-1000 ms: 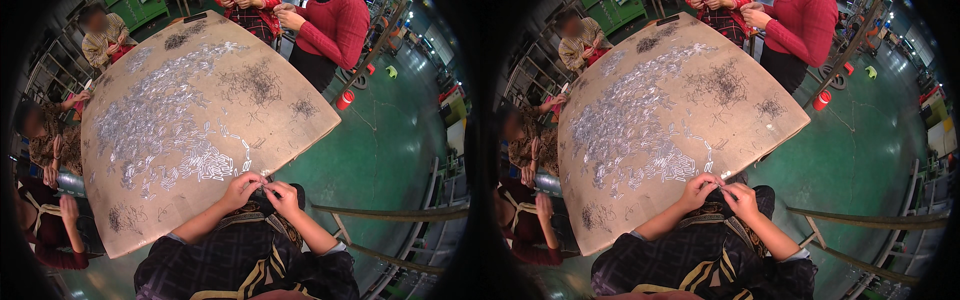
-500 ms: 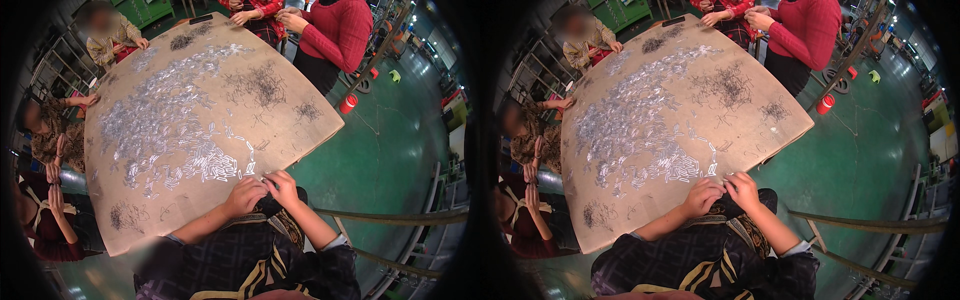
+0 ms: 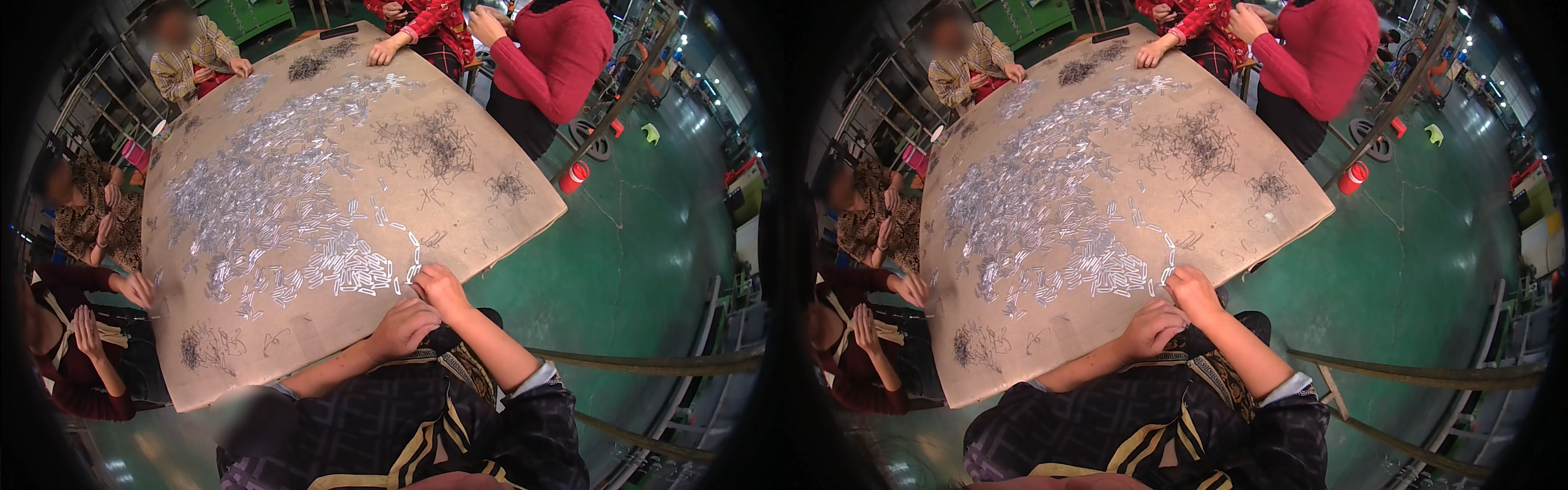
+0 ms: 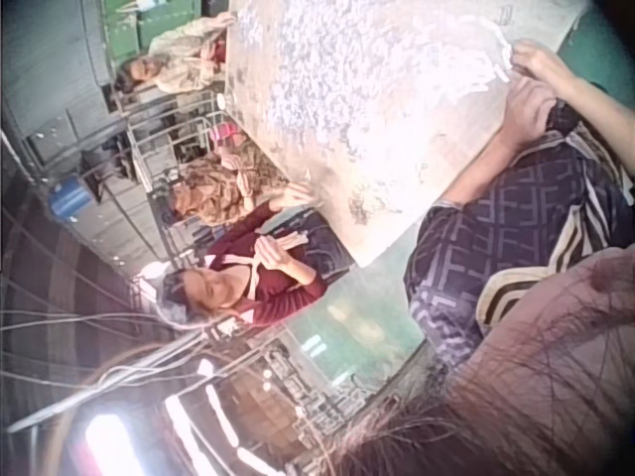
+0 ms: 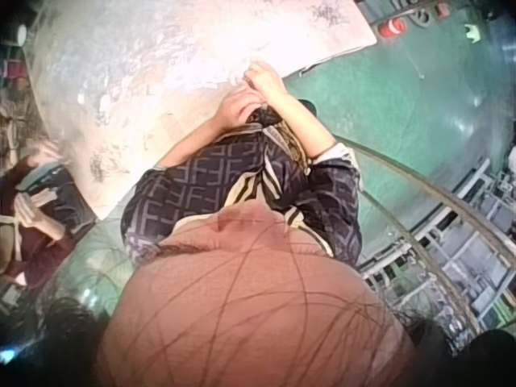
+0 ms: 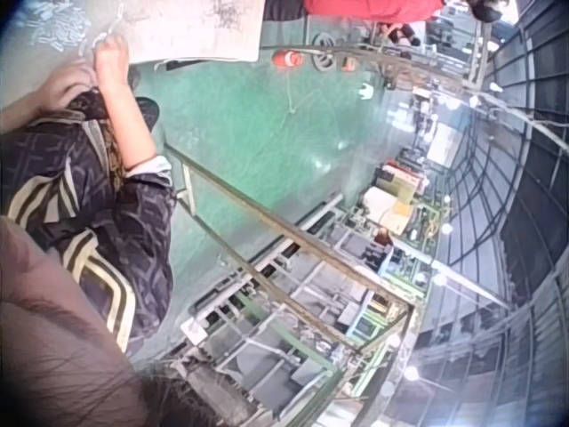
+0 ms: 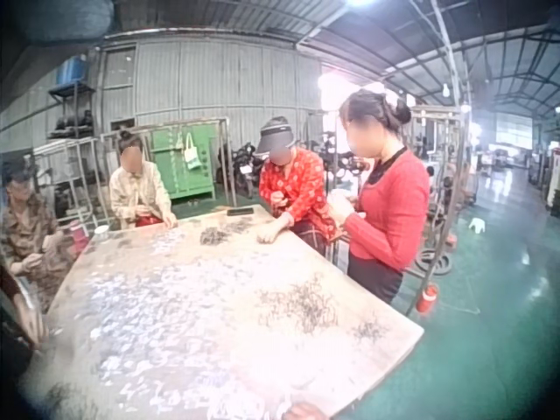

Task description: The person sits at a large table and sorts small white and dark components by hand, moving them into separate piles. Other workers at the table perform similar sorting actions while the camera wearer continues to organize the items.

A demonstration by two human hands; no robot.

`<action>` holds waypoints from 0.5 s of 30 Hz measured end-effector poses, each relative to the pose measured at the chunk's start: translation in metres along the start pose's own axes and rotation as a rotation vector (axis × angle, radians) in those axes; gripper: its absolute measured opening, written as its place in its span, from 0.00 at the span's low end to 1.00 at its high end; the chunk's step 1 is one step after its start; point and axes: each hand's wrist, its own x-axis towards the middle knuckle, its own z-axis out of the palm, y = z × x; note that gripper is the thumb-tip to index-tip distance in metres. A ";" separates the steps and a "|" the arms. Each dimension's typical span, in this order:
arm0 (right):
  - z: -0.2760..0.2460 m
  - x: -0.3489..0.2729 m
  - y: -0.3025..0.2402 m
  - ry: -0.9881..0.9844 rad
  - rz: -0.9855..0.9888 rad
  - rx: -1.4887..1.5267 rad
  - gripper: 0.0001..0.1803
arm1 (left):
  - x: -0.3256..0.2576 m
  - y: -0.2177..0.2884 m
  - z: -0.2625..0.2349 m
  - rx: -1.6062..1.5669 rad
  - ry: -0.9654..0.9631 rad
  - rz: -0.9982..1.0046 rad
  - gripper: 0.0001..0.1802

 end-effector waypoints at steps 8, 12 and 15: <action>-0.036 -0.018 -0.006 0.036 0.713 0.979 0.05 | 0.003 0.002 0.004 -0.039 0.099 -0.175 0.05; -0.058 -0.031 -0.016 0.043 0.674 0.890 0.06 | 0.004 -0.001 0.009 -0.071 0.120 -0.246 0.05; -0.069 -0.033 -0.028 0.087 0.554 0.720 0.05 | 0.005 -0.002 0.011 -0.040 0.112 -0.232 0.04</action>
